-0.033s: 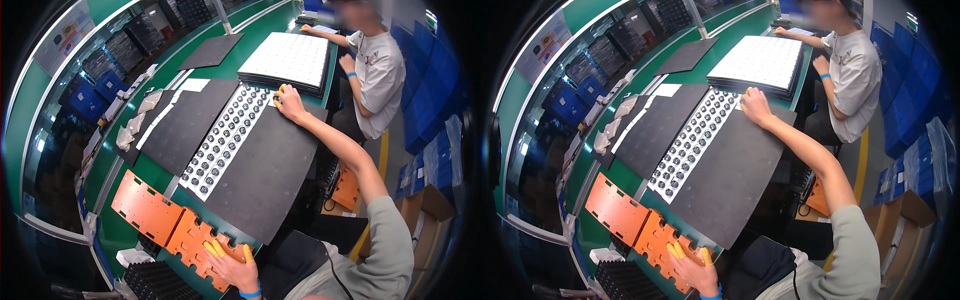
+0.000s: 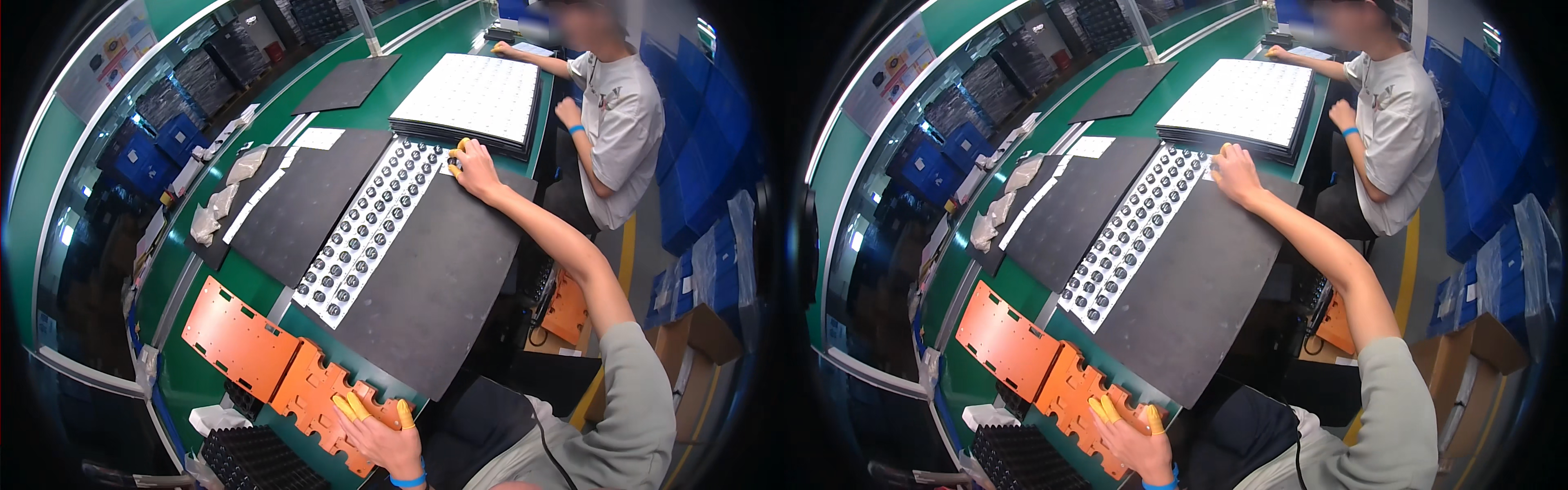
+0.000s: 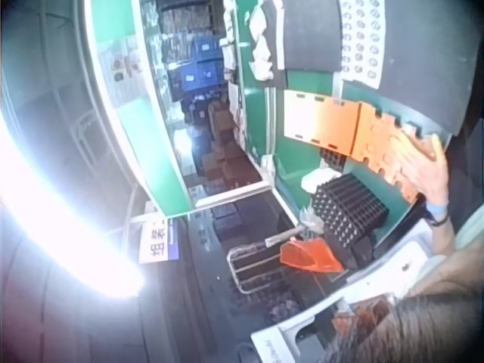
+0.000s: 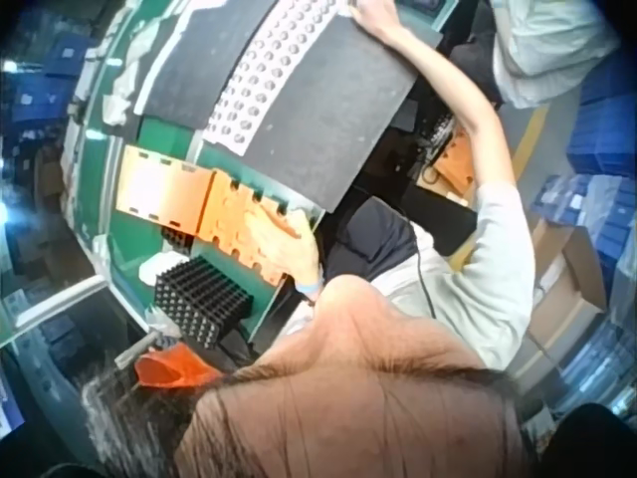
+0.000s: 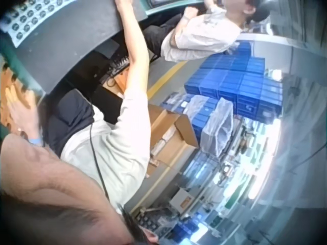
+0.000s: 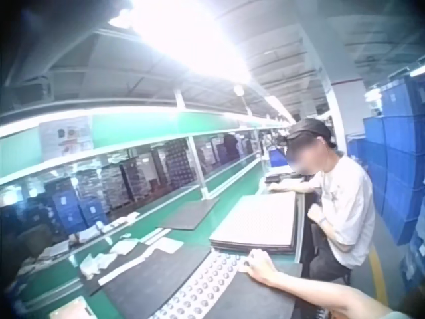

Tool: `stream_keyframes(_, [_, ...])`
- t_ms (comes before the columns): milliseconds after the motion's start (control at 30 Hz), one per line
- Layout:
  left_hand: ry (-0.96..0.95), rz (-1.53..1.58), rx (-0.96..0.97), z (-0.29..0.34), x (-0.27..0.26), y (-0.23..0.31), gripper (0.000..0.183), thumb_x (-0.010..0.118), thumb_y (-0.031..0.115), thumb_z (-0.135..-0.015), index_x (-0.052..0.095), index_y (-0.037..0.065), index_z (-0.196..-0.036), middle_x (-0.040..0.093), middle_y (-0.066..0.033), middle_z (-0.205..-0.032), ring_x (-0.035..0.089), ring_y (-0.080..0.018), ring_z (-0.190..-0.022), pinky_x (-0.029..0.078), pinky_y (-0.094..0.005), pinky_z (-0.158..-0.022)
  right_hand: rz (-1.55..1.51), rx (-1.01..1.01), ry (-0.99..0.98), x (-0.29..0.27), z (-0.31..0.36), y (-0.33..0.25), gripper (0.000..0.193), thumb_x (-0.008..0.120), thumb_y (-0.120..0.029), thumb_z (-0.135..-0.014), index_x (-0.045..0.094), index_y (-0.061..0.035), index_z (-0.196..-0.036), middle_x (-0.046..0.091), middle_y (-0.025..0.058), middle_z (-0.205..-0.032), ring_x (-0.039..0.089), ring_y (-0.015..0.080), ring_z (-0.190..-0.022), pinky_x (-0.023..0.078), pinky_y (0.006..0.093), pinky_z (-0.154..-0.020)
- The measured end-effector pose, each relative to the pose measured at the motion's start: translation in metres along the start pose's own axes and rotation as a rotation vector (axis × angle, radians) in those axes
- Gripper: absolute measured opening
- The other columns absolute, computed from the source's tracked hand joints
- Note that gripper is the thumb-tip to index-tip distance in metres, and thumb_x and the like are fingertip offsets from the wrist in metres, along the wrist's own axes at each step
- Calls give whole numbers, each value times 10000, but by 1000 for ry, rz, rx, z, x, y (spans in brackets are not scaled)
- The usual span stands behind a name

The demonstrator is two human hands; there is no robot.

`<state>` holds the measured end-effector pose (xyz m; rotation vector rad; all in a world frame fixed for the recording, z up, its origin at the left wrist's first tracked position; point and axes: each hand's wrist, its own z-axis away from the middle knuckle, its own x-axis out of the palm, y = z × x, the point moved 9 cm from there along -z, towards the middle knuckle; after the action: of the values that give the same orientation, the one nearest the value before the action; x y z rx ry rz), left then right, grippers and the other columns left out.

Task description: The person places an orange circuit board into a white testing machine and presses a button. They then remove the board and proceed to peel white adhesive backing from small square components. The person picks up cylindrical metal cells from a black tray and attaches them to the adhesive squares before placing them onto the board.

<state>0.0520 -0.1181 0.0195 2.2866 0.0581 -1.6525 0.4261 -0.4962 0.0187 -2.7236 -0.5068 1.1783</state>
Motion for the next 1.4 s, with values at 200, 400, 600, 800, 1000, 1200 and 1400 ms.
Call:
stream_keyframes(200, [44, 31, 3, 0, -1, 0, 835, 566, 573, -944, 397, -42, -1484, 391, -274, -1531, 356, -460, -1417, 291, -525, -1156, -35, 42, 10, 3, 1, 4, 511, 760, -152, -798, 589, 32, -1242, 564, 159, -1158, 530, 320, -1115, 465, 416, -951])
stream_keyframes(400, [36, 29, -7, 0, -2, 1, 855, 649, 535, -904, 416, -64, -1468, 400, -282, -1516, 359, -452, -1419, 323, -531, -1149, -83, 95, -68, 12, 0, 11, 551, 738, -185, -850, 531, 70, -1293, 550, 205, -1254, 521, 362, -1204, 446, 436, -1044])
stream_keyframes(600, [45, 13, 17, -1, -3, 2, 828, 595, 551, -927, 421, -53, -1466, 434, -261, -1505, 357, -448, -1423, 302, -518, -1156, -90, 103, -103, 18, 1, 14, 624, 717, -226, -885, 466, 81, -1367, 534, 238, -1314, 505, 383, -1247, 438, 441, -1058])
stream_keyframes(800, [41, 32, -6, -2, -4, 1, 804, 652, 484, -897, 431, -46, -1460, 413, -248, -1527, 349, -431, -1433, 302, -512, -1157, -80, 181, -179, 25, 0, 19, 658, 700, -276, -916, 431, 72, -1406, 545, 246, -1323, 510, 388, -1257, 440, 438, -1060])
stream_keyframes(1000, [47, 42, -4, -1, -7, 1, 797, 670, 465, -888, 435, -45, -1455, 408, -237, -1535, 348, -424, -1437, 309, -506, -1151, -63, 164, -170, 31, 1, 22, 647, 704, -285, -912, 449, 66, -1392, 561, 240, -1285, 522, 387, -1225, 437, 438, -1055])
stream_keyframes(1200, [68, 69, -11, -3, -8, 1, 785, 682, 462, -879, 467, -52, -1432, 420, -234, -1531, 358, -413, -1438, 316, -508, -1146, -38, 162, -161, 28, -2, 26, 675, 703, -325, -915, 447, 57, -1409, 552, 236, -1330, 512, 379, -1255, 426, 438, -1075])
stream_keyframes(1400, [59, 90, -26, -1, -8, -2, 797, 692, 461, -873, 469, -67, -1427, 411, -237, -1538, 337, -406, -1453, 301, -514, -1155, -53, 178, -183, 30, -1, 21, 696, 698, -346, -921, 438, 61, -1422, 540, 233, -1359, 490, 369, -1292, 410, 421, -1100])
